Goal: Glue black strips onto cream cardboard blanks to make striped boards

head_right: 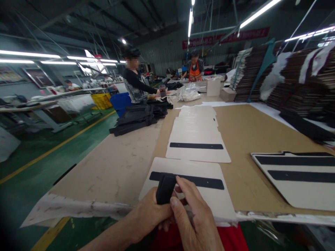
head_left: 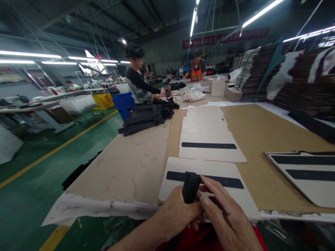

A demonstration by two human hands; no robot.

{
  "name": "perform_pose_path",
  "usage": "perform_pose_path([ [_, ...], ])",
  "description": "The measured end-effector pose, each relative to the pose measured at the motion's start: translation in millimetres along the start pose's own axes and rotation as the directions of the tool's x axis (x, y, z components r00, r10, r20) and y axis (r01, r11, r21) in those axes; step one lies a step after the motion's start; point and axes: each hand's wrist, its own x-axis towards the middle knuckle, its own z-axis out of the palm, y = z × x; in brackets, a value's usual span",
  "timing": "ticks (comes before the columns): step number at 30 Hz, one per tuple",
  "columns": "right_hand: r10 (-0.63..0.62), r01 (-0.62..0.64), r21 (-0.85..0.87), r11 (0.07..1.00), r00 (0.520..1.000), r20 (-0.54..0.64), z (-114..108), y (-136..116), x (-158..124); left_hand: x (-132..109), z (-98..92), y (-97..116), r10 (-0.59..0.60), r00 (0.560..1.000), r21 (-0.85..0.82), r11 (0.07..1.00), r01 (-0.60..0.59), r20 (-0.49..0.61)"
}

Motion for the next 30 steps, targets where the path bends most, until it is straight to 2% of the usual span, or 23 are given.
perform_pose_path([
  [4,-0.069,0.070,0.003,0.998,0.994,-0.085,0.7,2.2,-1.1,0.7,2.8,-2.1,-0.026,0.999,-0.002,1.000,0.026,-0.044],
  [10,-0.054,0.061,0.057,0.997,0.992,-0.113,2.1,8.3,-3.3,-1.5,10.9,6.6,-0.045,0.997,-0.040,0.998,0.043,-0.067],
  [16,0.089,-0.067,0.173,0.983,0.989,-0.121,-3.5,9.5,-7.0,2.3,17.2,-0.6,-0.072,0.996,-0.072,0.995,0.067,-0.059],
  [20,0.165,-0.123,0.257,0.959,0.975,-0.151,-7.0,7.3,-6.8,2.5,18.5,-6.1,-0.085,0.996,-0.151,0.985,0.078,-0.039],
  [26,0.084,-0.050,0.204,0.978,0.983,-0.163,-15.5,16.4,-3.2,-0.2,20.0,-8.7,-0.032,0.998,-0.263,0.964,0.045,0.053],
  [30,-0.022,0.035,0.056,0.998,0.975,-0.222,-20.2,20.7,-2.6,0.5,22.9,-11.5,-0.055,0.998,-0.333,0.941,0.064,0.037],
])
